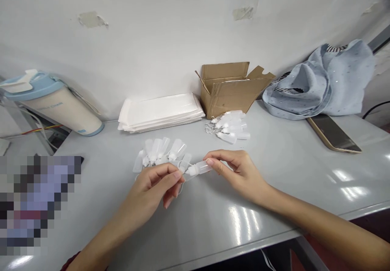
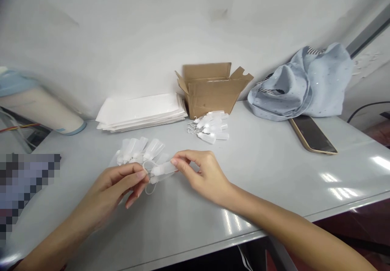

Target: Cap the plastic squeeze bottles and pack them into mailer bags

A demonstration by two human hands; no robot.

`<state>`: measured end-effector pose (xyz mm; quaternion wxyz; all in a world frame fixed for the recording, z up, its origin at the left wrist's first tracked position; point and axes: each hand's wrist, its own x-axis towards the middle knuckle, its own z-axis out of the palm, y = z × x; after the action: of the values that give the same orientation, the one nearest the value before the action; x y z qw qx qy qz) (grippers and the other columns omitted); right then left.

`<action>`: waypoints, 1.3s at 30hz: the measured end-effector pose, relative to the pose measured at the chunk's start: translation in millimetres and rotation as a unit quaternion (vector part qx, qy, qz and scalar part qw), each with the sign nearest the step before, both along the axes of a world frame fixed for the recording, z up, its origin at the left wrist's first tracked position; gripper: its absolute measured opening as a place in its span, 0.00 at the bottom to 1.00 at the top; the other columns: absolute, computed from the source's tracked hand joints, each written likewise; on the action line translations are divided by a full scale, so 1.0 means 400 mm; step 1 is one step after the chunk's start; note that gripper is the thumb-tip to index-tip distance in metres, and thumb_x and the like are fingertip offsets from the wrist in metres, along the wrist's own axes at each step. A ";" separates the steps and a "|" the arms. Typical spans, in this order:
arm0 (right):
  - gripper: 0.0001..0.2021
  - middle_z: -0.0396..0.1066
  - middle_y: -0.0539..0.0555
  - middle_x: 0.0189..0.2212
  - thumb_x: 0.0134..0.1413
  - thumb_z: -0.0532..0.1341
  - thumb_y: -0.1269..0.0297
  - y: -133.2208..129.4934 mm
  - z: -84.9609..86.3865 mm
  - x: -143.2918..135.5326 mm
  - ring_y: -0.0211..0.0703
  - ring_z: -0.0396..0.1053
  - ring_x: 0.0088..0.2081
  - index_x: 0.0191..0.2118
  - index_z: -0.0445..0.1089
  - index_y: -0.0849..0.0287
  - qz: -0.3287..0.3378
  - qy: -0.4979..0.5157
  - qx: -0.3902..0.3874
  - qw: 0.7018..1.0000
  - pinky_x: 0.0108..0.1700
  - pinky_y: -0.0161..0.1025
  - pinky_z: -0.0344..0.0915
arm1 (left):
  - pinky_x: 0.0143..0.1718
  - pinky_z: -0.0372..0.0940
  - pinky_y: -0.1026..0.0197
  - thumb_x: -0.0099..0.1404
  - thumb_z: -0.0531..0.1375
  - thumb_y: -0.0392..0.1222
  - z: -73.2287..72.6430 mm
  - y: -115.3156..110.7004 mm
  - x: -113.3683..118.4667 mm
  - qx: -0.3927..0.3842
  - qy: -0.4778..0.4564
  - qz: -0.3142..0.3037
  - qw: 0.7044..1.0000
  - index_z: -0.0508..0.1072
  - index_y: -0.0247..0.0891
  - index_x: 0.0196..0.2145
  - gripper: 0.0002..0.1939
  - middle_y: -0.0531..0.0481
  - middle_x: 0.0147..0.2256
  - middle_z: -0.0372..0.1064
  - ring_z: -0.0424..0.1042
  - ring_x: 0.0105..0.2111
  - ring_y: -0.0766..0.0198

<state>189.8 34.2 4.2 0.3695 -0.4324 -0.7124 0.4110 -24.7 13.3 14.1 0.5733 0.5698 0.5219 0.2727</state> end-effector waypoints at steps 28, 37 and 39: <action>0.09 0.68 0.60 0.41 0.56 0.58 0.74 0.099 -0.025 0.086 0.49 0.67 0.43 0.44 0.67 0.64 -0.073 -0.267 0.235 0.932 0.43 0.45 0.65 | 0.18 0.46 0.67 0.62 0.53 0.55 0.016 0.015 -0.041 0.117 0.326 0.006 0.938 0.60 0.38 0.16 0.23 0.58 0.15 0.50 0.49 0.17 0.70; 0.11 0.71 0.61 0.43 0.54 0.61 0.74 0.117 -0.008 0.089 0.55 0.68 0.45 0.44 0.69 0.64 -0.102 -0.499 0.154 0.847 0.43 0.47 0.63 | 0.18 0.49 0.66 0.63 0.50 0.57 0.022 0.008 -0.038 0.108 0.323 0.018 0.940 0.66 0.37 0.17 0.26 0.55 0.15 0.59 0.54 0.16 0.70; 0.11 0.71 0.61 0.44 0.55 0.61 0.74 0.120 -0.011 0.087 0.55 0.68 0.46 0.44 0.69 0.64 -0.098 -0.532 0.140 0.829 0.43 0.47 0.62 | 0.18 0.49 0.66 0.63 0.50 0.56 0.018 0.007 -0.037 0.114 0.316 0.013 0.942 0.68 0.37 0.17 0.25 0.55 0.15 0.59 0.55 0.16 0.69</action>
<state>224.6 82.2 -0.1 0.0283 -0.5952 -0.8026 -0.0252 -39.4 16.2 21.5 0.3065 0.6814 0.6488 0.1444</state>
